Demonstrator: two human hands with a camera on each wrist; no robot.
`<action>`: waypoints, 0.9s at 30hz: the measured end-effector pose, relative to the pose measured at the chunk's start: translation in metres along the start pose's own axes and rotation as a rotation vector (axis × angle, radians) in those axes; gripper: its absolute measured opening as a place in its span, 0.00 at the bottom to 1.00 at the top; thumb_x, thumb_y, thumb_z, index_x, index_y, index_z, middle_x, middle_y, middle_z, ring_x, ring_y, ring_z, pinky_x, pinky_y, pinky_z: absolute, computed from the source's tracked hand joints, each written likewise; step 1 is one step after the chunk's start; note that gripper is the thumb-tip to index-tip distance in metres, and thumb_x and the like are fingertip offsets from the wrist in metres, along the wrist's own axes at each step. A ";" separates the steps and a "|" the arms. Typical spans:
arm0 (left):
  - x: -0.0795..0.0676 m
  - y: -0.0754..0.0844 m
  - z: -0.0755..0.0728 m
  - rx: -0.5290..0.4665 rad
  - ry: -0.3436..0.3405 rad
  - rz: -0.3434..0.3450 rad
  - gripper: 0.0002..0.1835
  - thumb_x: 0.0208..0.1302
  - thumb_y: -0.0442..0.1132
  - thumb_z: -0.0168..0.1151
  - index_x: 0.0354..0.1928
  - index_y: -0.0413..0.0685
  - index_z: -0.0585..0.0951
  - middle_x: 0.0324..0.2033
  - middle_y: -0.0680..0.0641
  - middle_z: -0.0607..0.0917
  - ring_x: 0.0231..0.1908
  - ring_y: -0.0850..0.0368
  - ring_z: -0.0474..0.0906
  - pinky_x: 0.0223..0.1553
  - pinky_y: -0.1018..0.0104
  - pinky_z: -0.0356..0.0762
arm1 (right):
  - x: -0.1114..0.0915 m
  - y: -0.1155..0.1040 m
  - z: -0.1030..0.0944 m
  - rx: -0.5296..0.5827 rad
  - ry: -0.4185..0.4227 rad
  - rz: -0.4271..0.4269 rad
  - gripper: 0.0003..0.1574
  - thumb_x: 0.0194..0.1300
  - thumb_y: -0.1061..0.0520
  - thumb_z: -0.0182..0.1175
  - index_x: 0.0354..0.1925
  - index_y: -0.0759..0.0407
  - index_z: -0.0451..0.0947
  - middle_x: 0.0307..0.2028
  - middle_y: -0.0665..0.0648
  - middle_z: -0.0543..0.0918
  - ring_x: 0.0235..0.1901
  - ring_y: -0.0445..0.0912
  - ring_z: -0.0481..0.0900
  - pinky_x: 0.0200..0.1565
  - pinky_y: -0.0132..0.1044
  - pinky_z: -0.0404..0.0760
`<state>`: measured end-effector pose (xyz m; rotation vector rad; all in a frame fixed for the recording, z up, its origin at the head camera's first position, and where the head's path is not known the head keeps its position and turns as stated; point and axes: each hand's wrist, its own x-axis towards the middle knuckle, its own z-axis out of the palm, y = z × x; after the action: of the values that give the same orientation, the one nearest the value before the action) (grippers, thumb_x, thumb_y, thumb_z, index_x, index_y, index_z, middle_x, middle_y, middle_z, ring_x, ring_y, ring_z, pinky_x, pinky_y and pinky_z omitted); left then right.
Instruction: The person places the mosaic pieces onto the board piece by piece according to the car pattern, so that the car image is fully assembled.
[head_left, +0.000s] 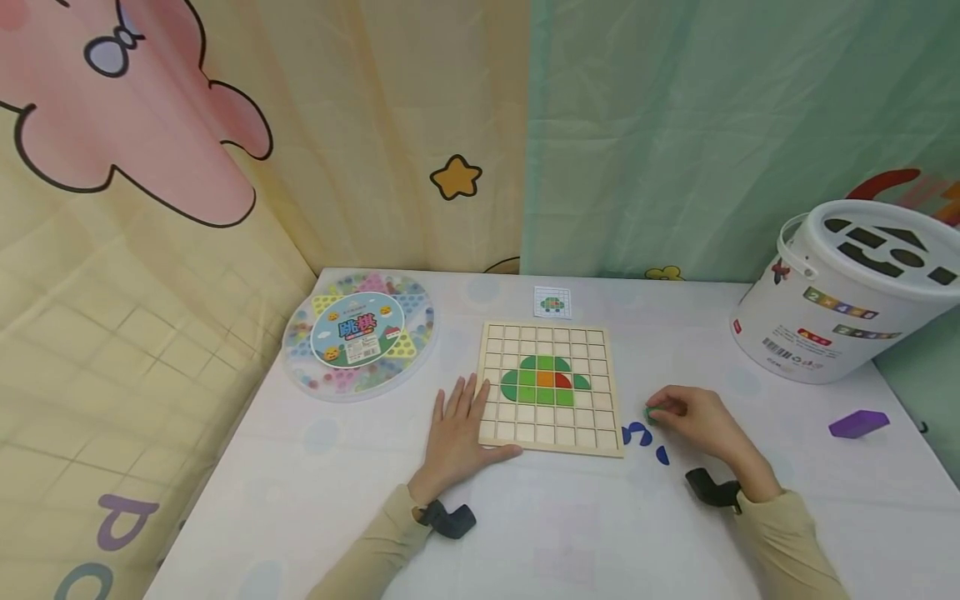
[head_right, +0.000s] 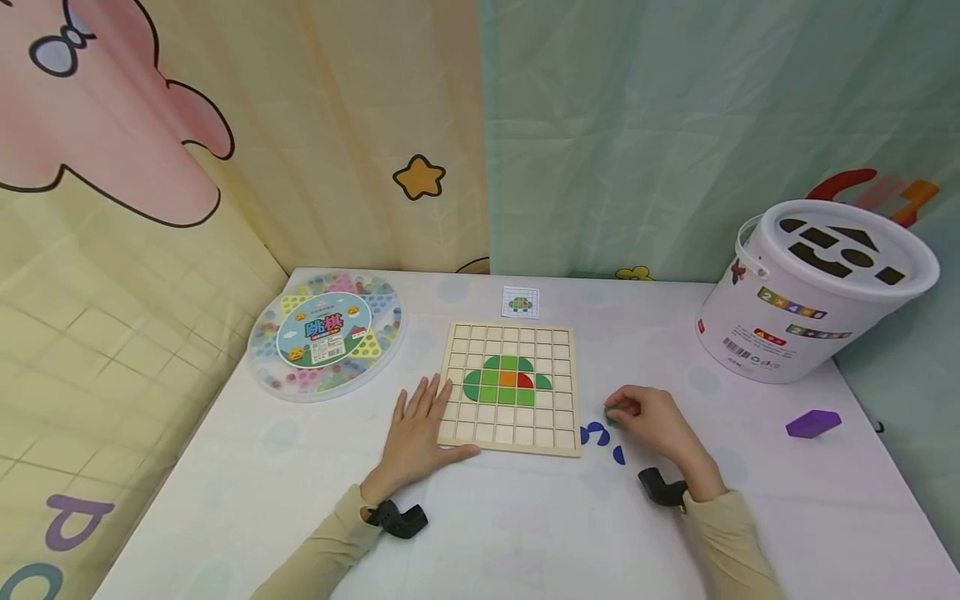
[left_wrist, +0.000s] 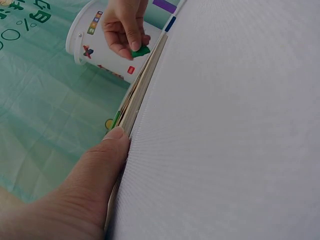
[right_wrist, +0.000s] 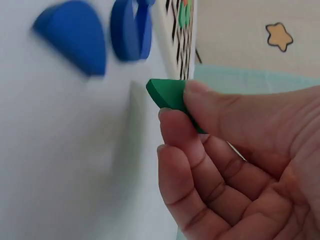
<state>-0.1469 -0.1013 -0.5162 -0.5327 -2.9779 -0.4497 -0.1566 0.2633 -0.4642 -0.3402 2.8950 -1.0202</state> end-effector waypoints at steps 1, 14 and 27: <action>0.000 0.000 0.000 0.002 0.000 0.000 0.60 0.46 0.78 0.54 0.74 0.45 0.53 0.72 0.41 0.51 0.71 0.46 0.40 0.67 0.46 0.32 | 0.003 -0.004 0.002 0.005 -0.005 0.000 0.07 0.57 0.66 0.66 0.37 0.62 0.82 0.31 0.52 0.83 0.29 0.45 0.77 0.33 0.39 0.77; 0.001 -0.001 0.003 0.003 0.003 0.001 0.61 0.46 0.79 0.53 0.74 0.46 0.52 0.72 0.41 0.50 0.71 0.46 0.39 0.67 0.46 0.32 | 0.032 -0.039 0.033 0.156 -0.026 -0.079 0.06 0.57 0.65 0.67 0.34 0.60 0.79 0.27 0.50 0.80 0.26 0.43 0.77 0.27 0.33 0.76; 0.000 -0.001 0.003 0.007 -0.006 -0.005 0.61 0.46 0.79 0.53 0.74 0.46 0.52 0.72 0.41 0.50 0.71 0.46 0.38 0.67 0.46 0.31 | 0.049 -0.040 0.048 0.143 -0.027 -0.044 0.06 0.58 0.60 0.68 0.34 0.60 0.82 0.24 0.48 0.79 0.25 0.44 0.73 0.27 0.35 0.73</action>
<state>-0.1475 -0.1014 -0.5191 -0.5265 -2.9867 -0.4392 -0.1904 0.1925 -0.4755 -0.4081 2.7825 -1.2109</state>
